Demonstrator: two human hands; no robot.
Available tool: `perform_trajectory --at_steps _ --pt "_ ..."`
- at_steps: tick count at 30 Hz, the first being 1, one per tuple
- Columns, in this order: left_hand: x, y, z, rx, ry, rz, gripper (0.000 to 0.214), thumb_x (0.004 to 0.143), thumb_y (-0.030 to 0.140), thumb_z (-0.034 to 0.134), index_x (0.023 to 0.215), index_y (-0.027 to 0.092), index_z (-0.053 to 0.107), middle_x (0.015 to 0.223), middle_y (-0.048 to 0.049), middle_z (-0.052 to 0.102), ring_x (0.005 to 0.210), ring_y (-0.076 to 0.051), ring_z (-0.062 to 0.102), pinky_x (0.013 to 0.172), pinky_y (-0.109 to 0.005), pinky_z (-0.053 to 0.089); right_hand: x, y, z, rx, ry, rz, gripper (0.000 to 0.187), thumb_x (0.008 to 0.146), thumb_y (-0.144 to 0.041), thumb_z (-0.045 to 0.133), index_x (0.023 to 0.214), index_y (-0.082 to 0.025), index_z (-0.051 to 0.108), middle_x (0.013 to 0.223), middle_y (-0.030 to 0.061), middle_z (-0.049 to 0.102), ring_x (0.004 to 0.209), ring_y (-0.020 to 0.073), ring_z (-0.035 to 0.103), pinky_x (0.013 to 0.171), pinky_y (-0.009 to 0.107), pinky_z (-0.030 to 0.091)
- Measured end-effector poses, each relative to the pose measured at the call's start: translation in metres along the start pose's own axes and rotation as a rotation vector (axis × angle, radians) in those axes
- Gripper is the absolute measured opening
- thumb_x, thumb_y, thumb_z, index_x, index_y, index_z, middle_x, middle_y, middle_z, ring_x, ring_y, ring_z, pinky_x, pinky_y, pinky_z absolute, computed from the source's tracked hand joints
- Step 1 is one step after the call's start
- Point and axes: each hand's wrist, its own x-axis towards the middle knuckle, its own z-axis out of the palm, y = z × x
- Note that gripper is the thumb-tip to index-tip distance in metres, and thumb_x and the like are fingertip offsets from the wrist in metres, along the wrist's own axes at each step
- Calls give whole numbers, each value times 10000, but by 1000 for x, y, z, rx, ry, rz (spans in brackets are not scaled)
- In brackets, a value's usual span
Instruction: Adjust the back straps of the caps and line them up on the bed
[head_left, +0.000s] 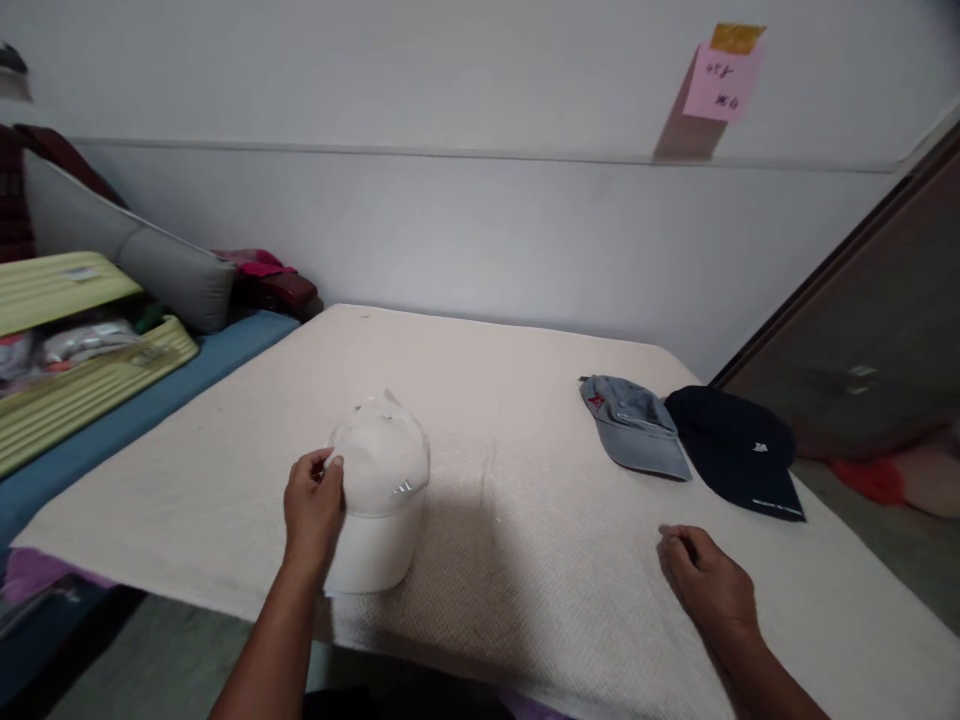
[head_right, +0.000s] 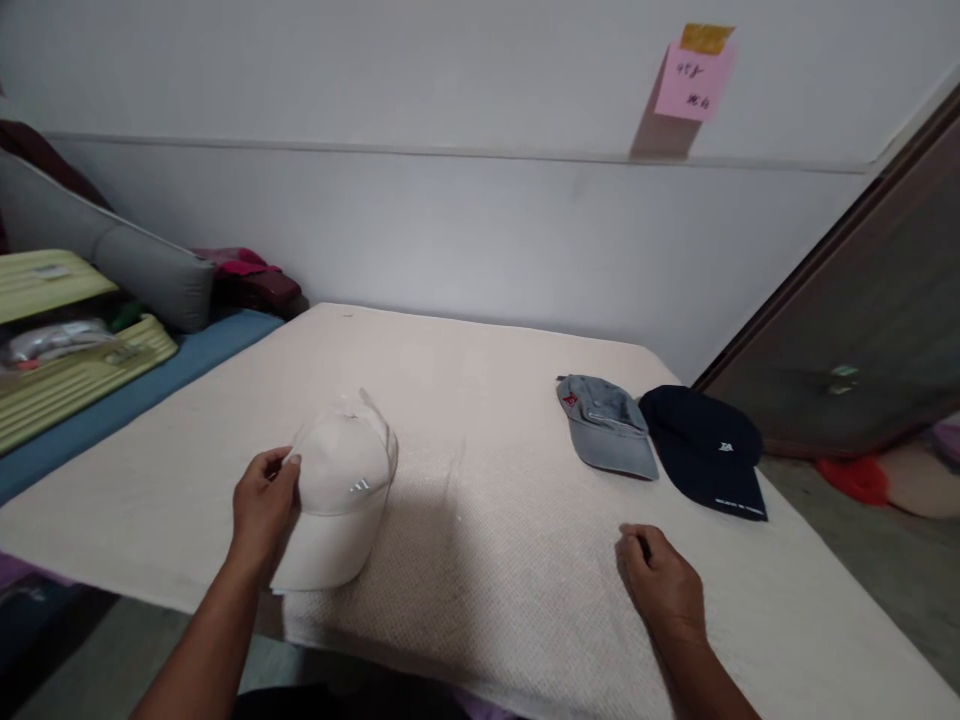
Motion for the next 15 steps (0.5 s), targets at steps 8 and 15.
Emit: perform_trajectory --at_steps 8,15 --pt "-6 7 2 4 89 82 160 750 304 586 836 170 600 795 -16 591 753 -171 538 751 -307 420 -2 -6 -2 -23 36 -25 269 753 -391 462 891 -222 620 896 53 701 776 238 642 652 294 437" --pt "-79 51 24 -226 -7 321 63 799 254 566 843 212 550 879 -8 544 881 -168 521 868 -278 390 -4 -3 -1 90 79 -5 257 737 -369 493 873 -200 631 891 69 692 775 232 624 658 295 419"
